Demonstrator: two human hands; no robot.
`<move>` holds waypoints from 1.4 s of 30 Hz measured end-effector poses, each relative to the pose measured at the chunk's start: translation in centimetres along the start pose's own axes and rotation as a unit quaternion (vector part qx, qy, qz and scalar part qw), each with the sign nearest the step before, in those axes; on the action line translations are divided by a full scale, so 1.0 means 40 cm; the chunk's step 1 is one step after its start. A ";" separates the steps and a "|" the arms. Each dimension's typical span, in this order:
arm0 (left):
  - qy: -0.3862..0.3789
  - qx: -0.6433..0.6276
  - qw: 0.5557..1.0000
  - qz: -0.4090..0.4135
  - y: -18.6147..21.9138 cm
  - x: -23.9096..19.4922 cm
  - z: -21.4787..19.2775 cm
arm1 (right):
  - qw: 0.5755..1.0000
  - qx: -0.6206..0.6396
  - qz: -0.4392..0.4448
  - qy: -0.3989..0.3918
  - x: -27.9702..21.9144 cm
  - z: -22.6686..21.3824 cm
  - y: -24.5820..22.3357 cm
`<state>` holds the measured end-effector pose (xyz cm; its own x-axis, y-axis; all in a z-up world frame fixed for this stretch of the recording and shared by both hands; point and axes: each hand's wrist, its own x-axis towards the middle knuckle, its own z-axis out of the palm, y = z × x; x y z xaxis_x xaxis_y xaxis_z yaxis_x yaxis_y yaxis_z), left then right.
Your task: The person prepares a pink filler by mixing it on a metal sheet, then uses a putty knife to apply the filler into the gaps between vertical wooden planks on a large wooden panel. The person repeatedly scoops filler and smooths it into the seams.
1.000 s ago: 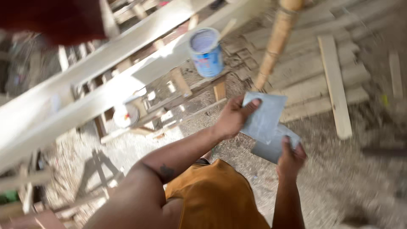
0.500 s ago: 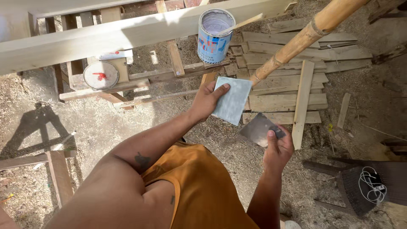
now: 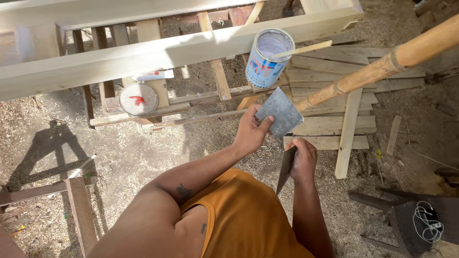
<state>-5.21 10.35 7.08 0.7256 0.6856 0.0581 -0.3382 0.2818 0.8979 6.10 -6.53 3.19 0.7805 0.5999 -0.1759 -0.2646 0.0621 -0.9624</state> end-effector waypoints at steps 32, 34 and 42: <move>-0.244 0.158 0.953 -0.086 0.116 0.161 -0.377 | 0.969 0.131 0.148 -0.146 0.070 0.436 0.079; -0.175 0.104 0.976 -0.080 0.079 0.155 -0.385 | 0.988 0.098 0.054 -0.108 0.046 0.438 0.068; -0.306 0.045 0.945 -0.109 0.166 0.095 -0.406 | 0.932 -0.135 -0.078 0.328 0.086 0.426 -0.018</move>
<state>-14.42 25.73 6.16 0.9921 0.0940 0.0835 -0.1079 0.2952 0.9493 -0.66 9.08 6.80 0.9992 -0.0221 -0.0330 -0.0360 -0.1485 -0.9883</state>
